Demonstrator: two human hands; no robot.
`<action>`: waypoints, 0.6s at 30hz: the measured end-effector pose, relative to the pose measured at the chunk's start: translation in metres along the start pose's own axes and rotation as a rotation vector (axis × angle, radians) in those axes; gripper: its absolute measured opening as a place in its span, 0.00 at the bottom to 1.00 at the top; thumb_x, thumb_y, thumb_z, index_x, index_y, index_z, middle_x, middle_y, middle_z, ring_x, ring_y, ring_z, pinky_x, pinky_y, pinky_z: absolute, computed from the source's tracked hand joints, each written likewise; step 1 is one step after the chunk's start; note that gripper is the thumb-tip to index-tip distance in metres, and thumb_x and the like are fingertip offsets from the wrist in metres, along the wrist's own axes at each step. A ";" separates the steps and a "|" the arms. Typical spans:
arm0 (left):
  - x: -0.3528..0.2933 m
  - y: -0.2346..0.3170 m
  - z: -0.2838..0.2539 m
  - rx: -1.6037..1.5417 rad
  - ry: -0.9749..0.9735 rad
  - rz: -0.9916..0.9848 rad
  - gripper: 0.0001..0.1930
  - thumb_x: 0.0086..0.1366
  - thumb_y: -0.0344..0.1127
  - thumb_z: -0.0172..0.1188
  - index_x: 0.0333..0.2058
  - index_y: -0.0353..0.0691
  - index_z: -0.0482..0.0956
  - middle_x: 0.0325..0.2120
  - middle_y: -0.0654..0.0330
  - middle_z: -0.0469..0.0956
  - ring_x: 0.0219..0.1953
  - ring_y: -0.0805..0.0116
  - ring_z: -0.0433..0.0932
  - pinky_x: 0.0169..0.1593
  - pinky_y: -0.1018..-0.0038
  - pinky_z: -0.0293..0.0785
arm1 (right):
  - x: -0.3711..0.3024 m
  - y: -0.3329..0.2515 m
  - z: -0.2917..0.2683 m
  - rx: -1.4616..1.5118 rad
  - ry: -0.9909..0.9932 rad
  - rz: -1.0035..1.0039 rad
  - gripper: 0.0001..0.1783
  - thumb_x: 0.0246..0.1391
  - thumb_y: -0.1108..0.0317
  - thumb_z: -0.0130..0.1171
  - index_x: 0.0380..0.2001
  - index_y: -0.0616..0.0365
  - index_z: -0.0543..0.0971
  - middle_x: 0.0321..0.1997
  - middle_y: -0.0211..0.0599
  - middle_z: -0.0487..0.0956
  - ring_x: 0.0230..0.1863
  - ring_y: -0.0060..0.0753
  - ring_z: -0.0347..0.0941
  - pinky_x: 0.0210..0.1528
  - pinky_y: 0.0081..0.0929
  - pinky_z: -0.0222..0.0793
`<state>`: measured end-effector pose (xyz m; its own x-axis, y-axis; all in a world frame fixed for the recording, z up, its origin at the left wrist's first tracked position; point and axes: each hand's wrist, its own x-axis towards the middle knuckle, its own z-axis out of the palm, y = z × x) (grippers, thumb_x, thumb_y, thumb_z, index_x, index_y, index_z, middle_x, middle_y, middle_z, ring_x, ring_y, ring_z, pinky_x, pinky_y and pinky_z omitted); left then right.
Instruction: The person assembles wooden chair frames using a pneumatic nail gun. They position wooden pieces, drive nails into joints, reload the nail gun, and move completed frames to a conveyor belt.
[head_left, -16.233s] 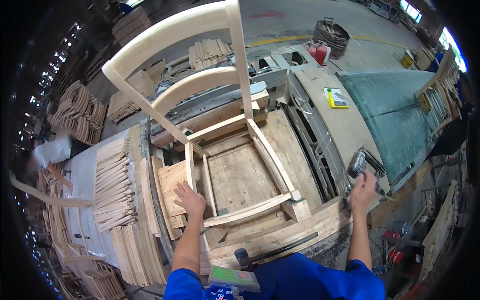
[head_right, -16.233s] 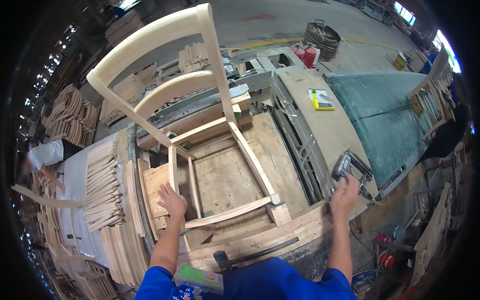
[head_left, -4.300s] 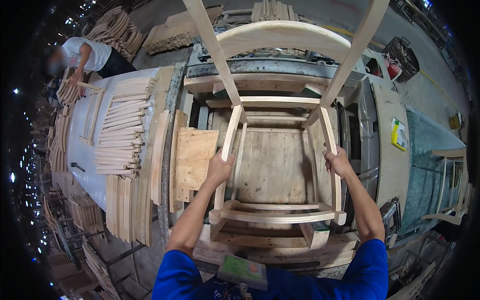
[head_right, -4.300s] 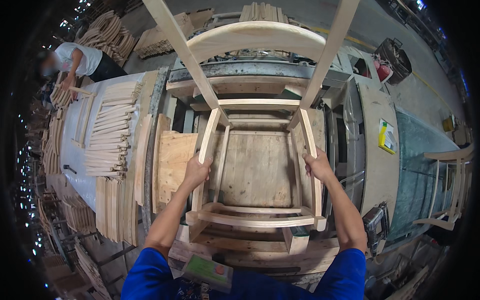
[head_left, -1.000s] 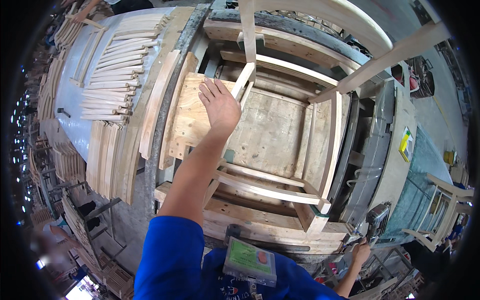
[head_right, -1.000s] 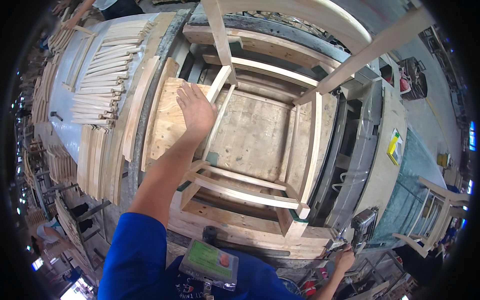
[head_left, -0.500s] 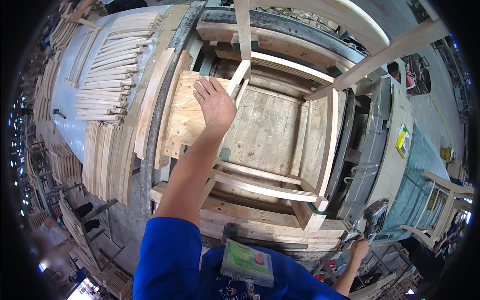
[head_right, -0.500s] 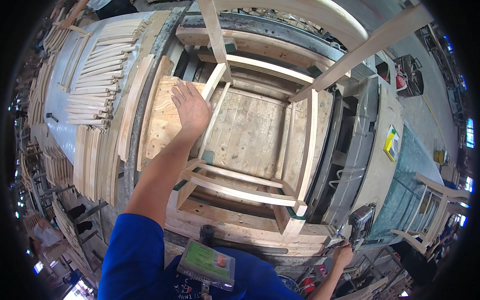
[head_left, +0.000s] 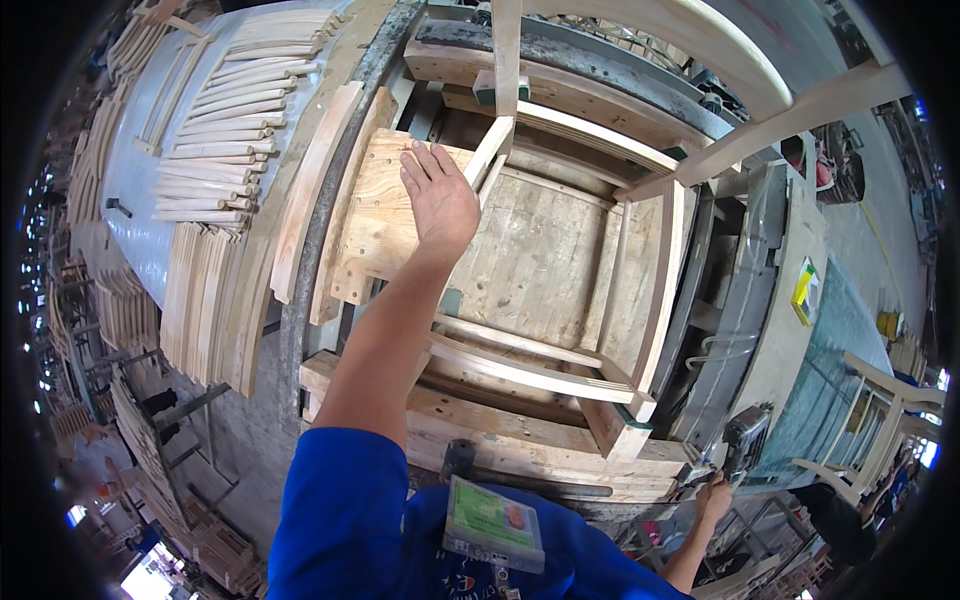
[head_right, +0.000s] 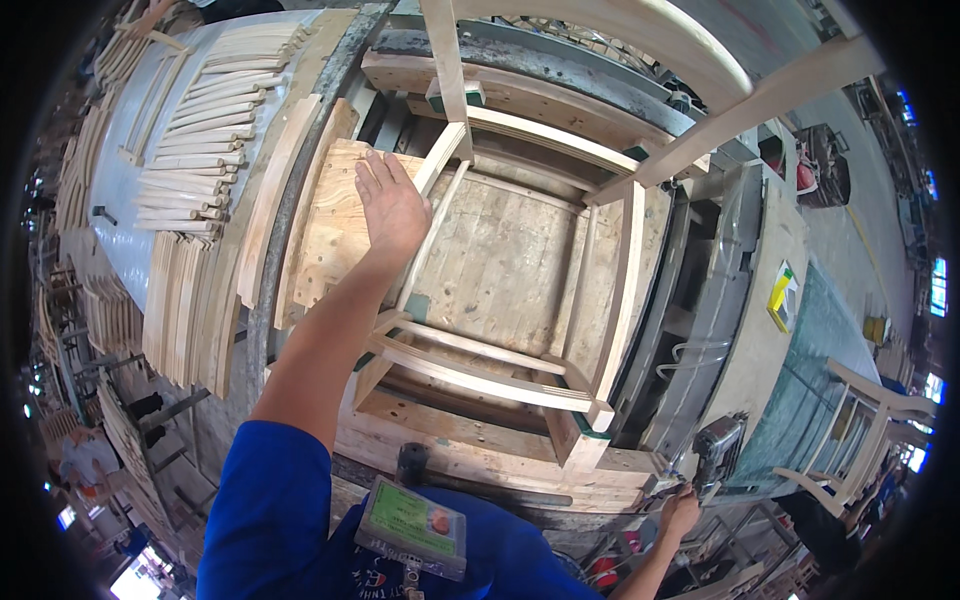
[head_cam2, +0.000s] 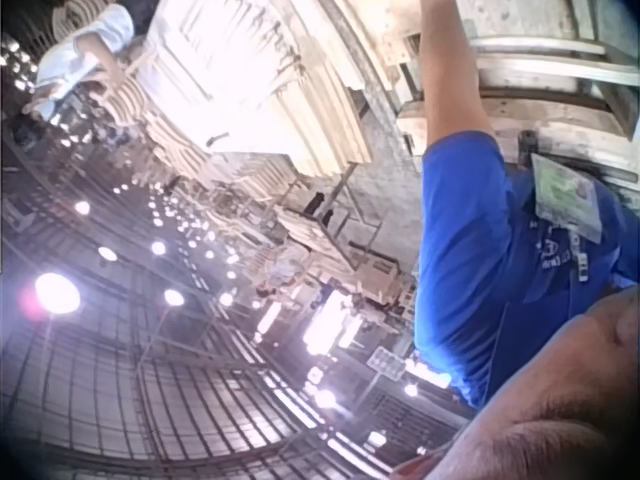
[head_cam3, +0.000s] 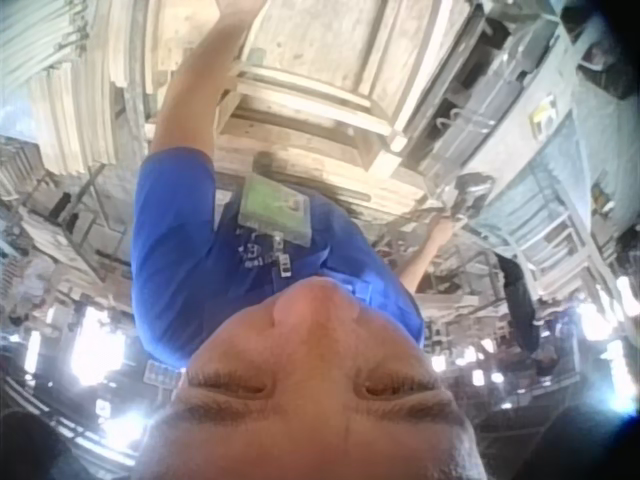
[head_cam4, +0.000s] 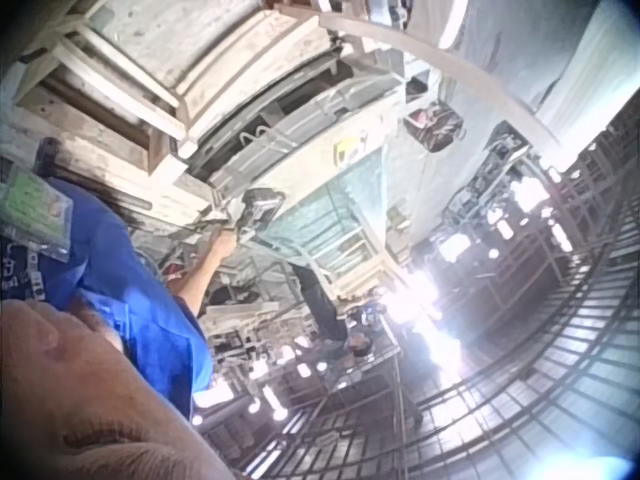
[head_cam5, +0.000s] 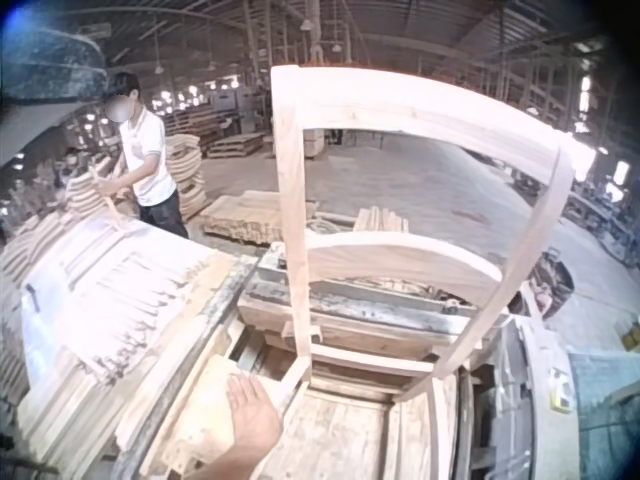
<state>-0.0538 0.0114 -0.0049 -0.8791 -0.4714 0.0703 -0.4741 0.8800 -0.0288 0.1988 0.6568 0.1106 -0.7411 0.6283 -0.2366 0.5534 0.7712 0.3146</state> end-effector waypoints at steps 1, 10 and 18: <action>0.000 0.000 -0.001 0.001 -0.005 -0.002 0.48 0.61 0.43 0.68 0.69 0.20 0.51 0.71 0.27 0.49 0.74 0.28 0.49 0.76 0.46 0.46 | 0.000 0.000 0.000 0.006 -0.004 0.005 0.33 0.72 0.46 0.42 0.38 0.65 0.84 0.36 0.66 0.83 0.43 0.72 0.79 0.45 0.61 0.72; 0.001 -0.005 0.002 -0.010 0.007 -0.019 0.46 0.62 0.43 0.65 0.70 0.20 0.53 0.71 0.29 0.51 0.74 0.28 0.49 0.76 0.45 0.44 | -0.009 -0.002 -0.013 0.019 -0.001 -0.116 0.28 0.72 0.49 0.42 0.45 0.63 0.82 0.37 0.67 0.82 0.44 0.73 0.79 0.45 0.62 0.72; -0.011 -0.018 -0.020 -0.086 -0.068 -0.035 0.35 0.71 0.35 0.46 0.72 0.23 0.51 0.74 0.32 0.48 0.76 0.31 0.46 0.77 0.45 0.40 | -0.102 -0.110 -0.052 0.402 0.083 -0.779 0.14 0.57 0.69 0.63 0.45 0.64 0.80 0.40 0.55 0.80 0.42 0.59 0.78 0.48 0.47 0.74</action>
<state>-0.0339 0.0017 0.0150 -0.8649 -0.5020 0.0023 -0.5010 0.8634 0.0589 0.1935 0.5024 0.1483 -0.9803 -0.0885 -0.1764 -0.0404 0.9649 -0.2594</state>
